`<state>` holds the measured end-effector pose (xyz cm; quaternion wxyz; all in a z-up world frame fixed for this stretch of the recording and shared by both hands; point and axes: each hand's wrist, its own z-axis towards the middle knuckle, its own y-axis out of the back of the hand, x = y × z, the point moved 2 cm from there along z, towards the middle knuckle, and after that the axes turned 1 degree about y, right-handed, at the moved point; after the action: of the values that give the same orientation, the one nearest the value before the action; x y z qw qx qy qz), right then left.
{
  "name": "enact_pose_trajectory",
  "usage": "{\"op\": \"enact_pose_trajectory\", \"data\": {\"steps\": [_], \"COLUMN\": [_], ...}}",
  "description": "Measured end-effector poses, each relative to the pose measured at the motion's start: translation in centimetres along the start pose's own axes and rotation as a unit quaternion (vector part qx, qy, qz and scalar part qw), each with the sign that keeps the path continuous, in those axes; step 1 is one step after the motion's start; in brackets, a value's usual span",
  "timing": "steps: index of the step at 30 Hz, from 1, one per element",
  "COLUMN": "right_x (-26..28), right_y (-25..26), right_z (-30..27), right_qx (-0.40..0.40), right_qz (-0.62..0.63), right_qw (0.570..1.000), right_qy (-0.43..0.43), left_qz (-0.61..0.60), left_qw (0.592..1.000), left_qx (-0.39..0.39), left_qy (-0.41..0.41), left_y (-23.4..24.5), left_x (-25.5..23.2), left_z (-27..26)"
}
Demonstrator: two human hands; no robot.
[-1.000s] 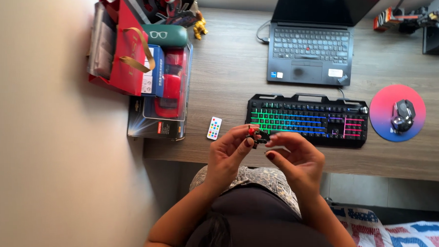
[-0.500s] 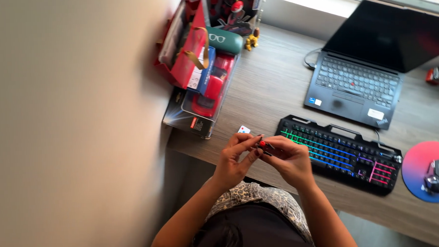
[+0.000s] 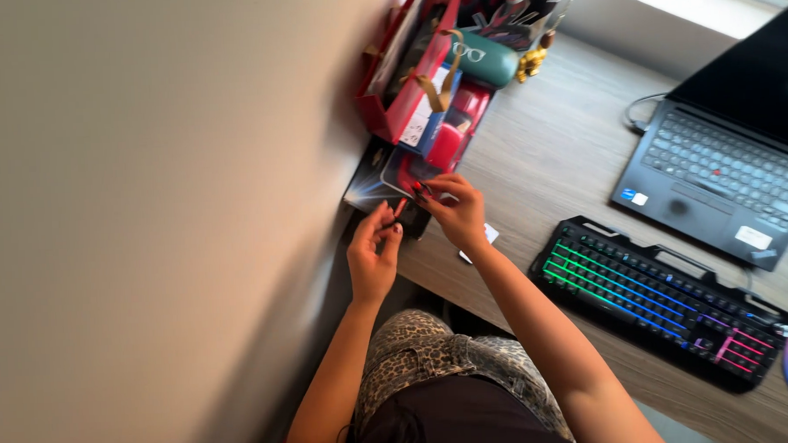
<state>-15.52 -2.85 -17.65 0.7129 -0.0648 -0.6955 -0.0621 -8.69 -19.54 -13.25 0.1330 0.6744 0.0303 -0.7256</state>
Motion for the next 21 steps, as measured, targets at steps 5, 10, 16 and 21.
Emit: {"op": "enact_pose_trajectory", "data": {"steps": [5,10,16,21], "right_x": [-3.2,-3.4,-6.1,-9.3], "right_y": [-5.8,-0.3,5.5,5.4], "right_z": [1.7,3.5,10.5,15.7], "right_qx": [-0.027,-0.114,-0.244,-0.281], "right_qz": [-0.08,-0.195,-0.27,-0.279], "right_qw": [0.992,0.954,0.904,0.896], "right_qy": [0.094,0.198,0.226,0.203], "left_qz": [0.08,0.157,0.247,0.268], "left_qw": [0.997,0.984,0.955,0.944], "left_qx": [-0.013,0.023,0.032,0.047], "left_qy": [-0.016,-0.076,-0.162,-0.186], "left_y": [1.8,1.2,-0.5,-1.5], "left_x": [1.7,2.9,5.6,7.3], "left_z": [3.8,4.7,3.1,2.7]}}
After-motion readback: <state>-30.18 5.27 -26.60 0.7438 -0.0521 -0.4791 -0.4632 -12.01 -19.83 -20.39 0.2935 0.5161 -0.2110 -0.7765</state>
